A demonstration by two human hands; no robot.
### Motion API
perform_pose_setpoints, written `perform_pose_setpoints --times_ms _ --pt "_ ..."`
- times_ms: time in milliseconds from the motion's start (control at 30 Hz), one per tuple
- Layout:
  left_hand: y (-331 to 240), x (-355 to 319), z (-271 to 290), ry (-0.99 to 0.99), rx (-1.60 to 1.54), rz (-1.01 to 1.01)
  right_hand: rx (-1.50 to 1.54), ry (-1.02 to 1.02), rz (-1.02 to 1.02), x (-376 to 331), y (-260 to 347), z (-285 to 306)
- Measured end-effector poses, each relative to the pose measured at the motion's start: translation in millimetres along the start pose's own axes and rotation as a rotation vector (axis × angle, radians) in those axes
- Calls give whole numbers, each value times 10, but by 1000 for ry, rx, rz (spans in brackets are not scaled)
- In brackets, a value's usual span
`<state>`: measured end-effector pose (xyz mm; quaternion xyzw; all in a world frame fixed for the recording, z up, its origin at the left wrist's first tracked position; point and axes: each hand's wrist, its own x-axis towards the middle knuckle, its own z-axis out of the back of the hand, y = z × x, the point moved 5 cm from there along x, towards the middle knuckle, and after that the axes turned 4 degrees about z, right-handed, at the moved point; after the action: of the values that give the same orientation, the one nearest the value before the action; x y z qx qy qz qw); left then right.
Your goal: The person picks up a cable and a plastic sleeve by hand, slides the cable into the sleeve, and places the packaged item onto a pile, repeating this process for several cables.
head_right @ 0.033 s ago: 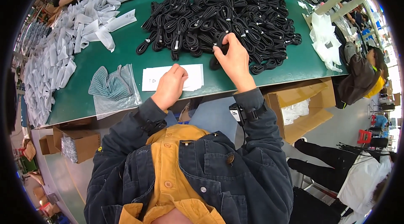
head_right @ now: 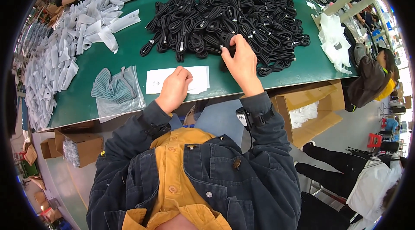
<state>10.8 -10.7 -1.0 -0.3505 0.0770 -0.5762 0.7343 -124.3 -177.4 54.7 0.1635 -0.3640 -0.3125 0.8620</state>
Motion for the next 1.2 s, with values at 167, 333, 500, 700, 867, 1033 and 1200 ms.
perform_pose_setpoints --times_ms 167,333,500,700,867,1033,1200 --pt "43 -4 33 24 -210 151 116 -156 303 -87 245 177" --pt "34 19 115 19 -365 228 410 85 44 -413 240 -3" --pt "152 11 86 25 -532 314 608 268 -265 -634 124 -140" --pt "185 -4 95 44 -548 369 421 227 144 -600 447 62" --pt "177 -2 158 -13 -525 302 181 292 432 -609 548 122" --pt "-154 17 360 -13 -338 35 403 381 260 -639 440 13" --pt "-251 46 518 -85 -237 -117 524 427 205 -640 525 -11"
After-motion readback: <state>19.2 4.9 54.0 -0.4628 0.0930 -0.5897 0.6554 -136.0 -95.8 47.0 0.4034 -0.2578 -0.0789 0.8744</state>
